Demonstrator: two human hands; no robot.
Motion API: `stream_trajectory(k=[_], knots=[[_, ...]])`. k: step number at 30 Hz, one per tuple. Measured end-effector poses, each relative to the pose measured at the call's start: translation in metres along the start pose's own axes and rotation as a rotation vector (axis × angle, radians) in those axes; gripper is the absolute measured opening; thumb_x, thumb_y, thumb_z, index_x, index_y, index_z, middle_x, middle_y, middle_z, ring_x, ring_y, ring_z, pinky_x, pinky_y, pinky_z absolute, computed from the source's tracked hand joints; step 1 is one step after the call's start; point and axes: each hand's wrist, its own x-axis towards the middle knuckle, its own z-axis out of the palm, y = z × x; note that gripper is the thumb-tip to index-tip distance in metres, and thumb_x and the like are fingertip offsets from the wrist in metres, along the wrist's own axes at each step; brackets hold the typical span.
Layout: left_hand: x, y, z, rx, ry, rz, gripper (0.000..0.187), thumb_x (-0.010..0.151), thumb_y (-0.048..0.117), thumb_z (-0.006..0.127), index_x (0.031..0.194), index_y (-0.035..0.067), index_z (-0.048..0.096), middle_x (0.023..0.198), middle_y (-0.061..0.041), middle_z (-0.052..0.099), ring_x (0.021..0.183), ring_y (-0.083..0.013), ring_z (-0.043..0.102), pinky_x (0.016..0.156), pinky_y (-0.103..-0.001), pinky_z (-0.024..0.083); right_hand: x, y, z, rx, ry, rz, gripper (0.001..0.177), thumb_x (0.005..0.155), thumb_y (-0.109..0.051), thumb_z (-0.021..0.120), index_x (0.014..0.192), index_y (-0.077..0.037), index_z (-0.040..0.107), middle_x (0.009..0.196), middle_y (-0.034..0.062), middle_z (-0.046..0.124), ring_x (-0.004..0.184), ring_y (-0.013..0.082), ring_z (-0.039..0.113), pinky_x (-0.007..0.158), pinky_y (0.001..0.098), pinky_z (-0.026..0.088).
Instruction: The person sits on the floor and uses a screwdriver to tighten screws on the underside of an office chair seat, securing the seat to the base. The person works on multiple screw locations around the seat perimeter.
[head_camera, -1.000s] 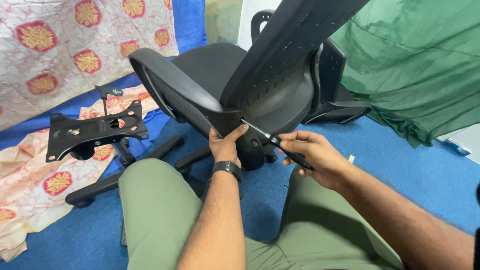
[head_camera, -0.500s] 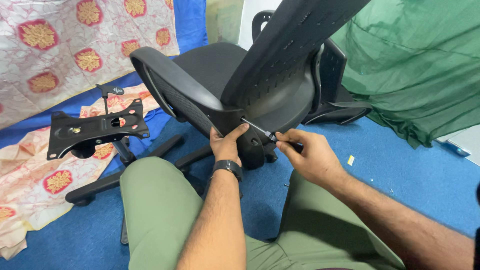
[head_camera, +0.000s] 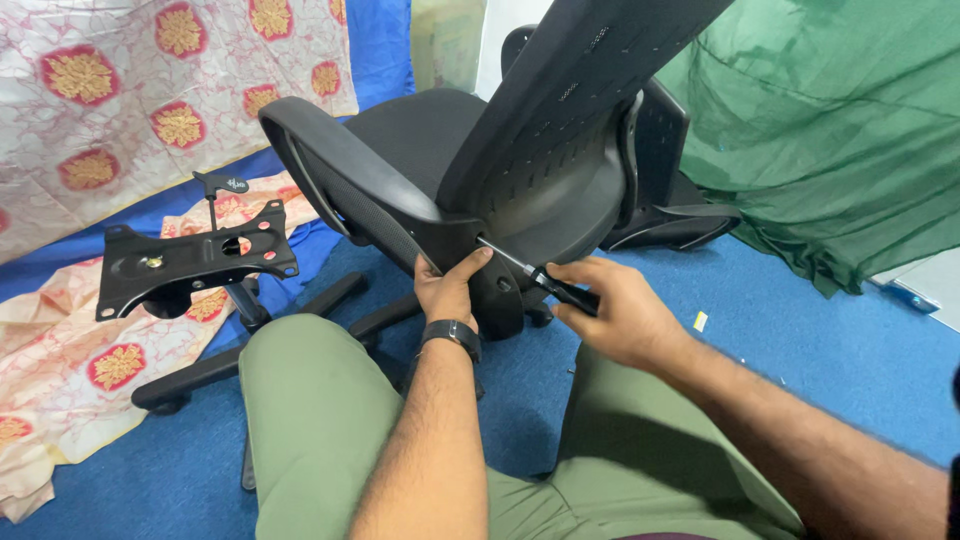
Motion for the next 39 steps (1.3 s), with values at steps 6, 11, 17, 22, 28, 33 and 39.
stream_trajectory(k=[6,11,17,22,28,33,39], knots=[[0.002,-0.003,0.000,0.009,0.005,0.020,0.055,0.060,-0.013,0.086,0.107,0.007,0.066,0.100,-0.007,0.074,0.090,-0.0193,0.072,0.087,-0.033,0.059,0.010,-0.022,0.003,-0.258,-0.223,0.436,0.035,0.097,-0.033,0.059,0.126,-0.014,0.063,0.104,0.0140,0.074,0.091,0.0368,0.071,0.072,0.0496,0.058],[0.002,-0.004,0.001,-0.008,-0.003,0.012,0.058,0.060,-0.012,0.087,0.110,0.007,0.066,0.102,-0.006,0.073,0.094,-0.0197,0.071,0.090,-0.034,0.058,0.019,-0.019,0.001,-0.258,-0.342,0.554,0.034,0.098,-0.036,0.058,0.122,-0.013,0.061,0.093,0.0164,0.075,0.088,0.0385,0.071,0.074,0.0513,0.056],[0.001,-0.004,0.001,0.014,0.010,-0.028,0.063,0.061,-0.011,0.086,0.115,0.008,0.063,0.105,-0.006,0.073,0.097,-0.0192,0.071,0.094,-0.034,0.058,0.021,-0.010,0.005,0.215,-0.357,0.793,0.024,0.102,-0.032,0.058,0.114,-0.011,0.063,0.074,0.0113,0.067,0.063,0.0185,0.063,0.058,0.0369,0.051],[0.002,-0.005,0.000,-0.031,-0.012,-0.013,0.062,0.060,-0.013,0.085,0.115,0.007,0.064,0.103,-0.006,0.073,0.094,-0.0196,0.071,0.091,-0.034,0.059,0.028,0.000,-0.002,0.728,-0.395,1.293,0.022,0.100,-0.034,0.053,0.111,-0.016,0.056,0.071,0.0005,0.055,0.045,0.0079,0.037,0.037,0.0236,0.023],[0.003,-0.004,0.000,-0.037,-0.013,0.012,0.060,0.060,-0.014,0.085,0.113,0.007,0.066,0.103,-0.006,0.073,0.093,-0.0192,0.071,0.090,-0.033,0.059,0.024,0.010,-0.007,1.177,-0.370,1.389,0.021,0.100,-0.035,0.053,0.113,-0.018,0.056,0.074,0.0003,0.058,0.046,0.0030,0.041,0.035,0.0174,0.023],[0.000,0.001,-0.001,0.011,0.009,-0.023,0.057,0.060,-0.012,0.086,0.110,0.007,0.066,0.102,-0.007,0.074,0.094,-0.0201,0.072,0.091,-0.033,0.060,0.012,-0.001,0.004,0.568,-0.233,1.013,0.034,0.088,-0.020,0.072,0.118,-0.011,0.058,0.089,0.0061,0.070,0.056,0.0172,0.064,0.040,0.0295,0.041],[-0.001,0.003,-0.001,0.014,0.011,-0.020,0.060,0.059,-0.011,0.087,0.111,0.008,0.066,0.102,-0.006,0.073,0.094,-0.0196,0.072,0.091,-0.034,0.059,0.003,-0.022,0.001,-0.280,-0.175,0.411,0.026,0.095,-0.028,0.060,0.116,-0.016,0.069,0.100,0.0096,0.072,0.080,0.0356,0.071,0.065,0.0472,0.057]])
